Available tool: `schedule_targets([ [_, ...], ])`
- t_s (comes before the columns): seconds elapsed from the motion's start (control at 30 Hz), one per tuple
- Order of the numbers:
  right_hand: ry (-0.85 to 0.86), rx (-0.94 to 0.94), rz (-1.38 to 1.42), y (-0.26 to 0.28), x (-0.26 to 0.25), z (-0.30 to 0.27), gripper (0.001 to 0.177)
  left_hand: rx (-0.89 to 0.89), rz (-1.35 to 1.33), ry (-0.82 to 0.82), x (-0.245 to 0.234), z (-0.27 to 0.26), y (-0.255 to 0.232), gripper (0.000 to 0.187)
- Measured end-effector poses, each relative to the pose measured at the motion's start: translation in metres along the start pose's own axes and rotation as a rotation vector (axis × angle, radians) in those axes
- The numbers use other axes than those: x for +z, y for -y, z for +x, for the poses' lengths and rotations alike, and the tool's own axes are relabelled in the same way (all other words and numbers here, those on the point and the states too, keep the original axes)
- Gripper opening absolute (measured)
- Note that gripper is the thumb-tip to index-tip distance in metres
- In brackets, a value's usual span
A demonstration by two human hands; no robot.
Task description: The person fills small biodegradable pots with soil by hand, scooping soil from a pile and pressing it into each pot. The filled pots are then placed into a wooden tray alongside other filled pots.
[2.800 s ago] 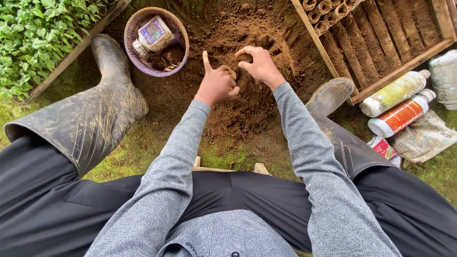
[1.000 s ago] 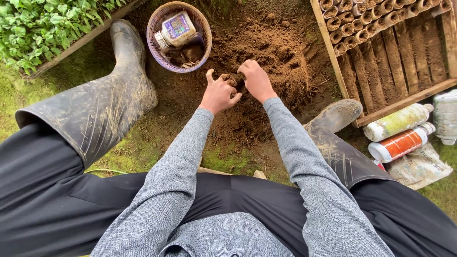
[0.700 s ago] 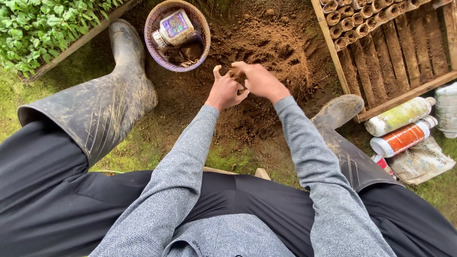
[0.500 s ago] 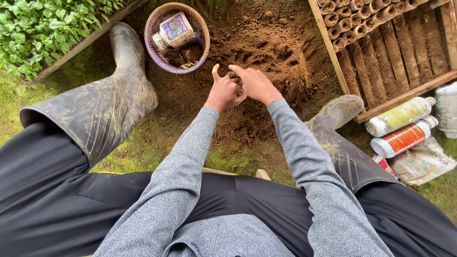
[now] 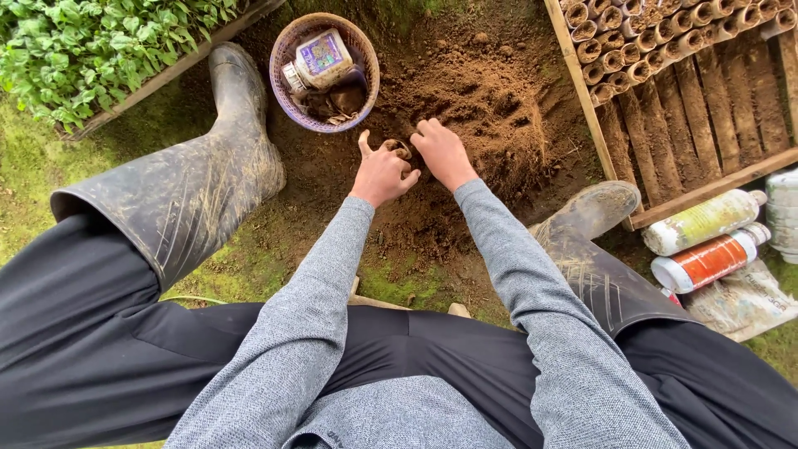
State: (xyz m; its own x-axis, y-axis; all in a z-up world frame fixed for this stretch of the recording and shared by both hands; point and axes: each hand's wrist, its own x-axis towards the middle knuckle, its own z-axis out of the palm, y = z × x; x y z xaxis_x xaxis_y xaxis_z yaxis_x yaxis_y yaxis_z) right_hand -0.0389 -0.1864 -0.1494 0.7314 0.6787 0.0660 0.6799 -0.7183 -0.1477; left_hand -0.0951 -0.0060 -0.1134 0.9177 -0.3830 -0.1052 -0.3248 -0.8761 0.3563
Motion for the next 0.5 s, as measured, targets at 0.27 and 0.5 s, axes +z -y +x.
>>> schedule_targets([
  [0.27,0.336,0.297,0.748,0.005,-0.151,0.019,0.042,0.097,-0.039,-0.113,0.013,0.017,-0.016,0.027],
  [0.5,0.115,0.209,0.513,-0.025,-0.089,0.013,0.047,0.067,-0.030,-0.067,0.005,0.018,-0.023,0.025],
])
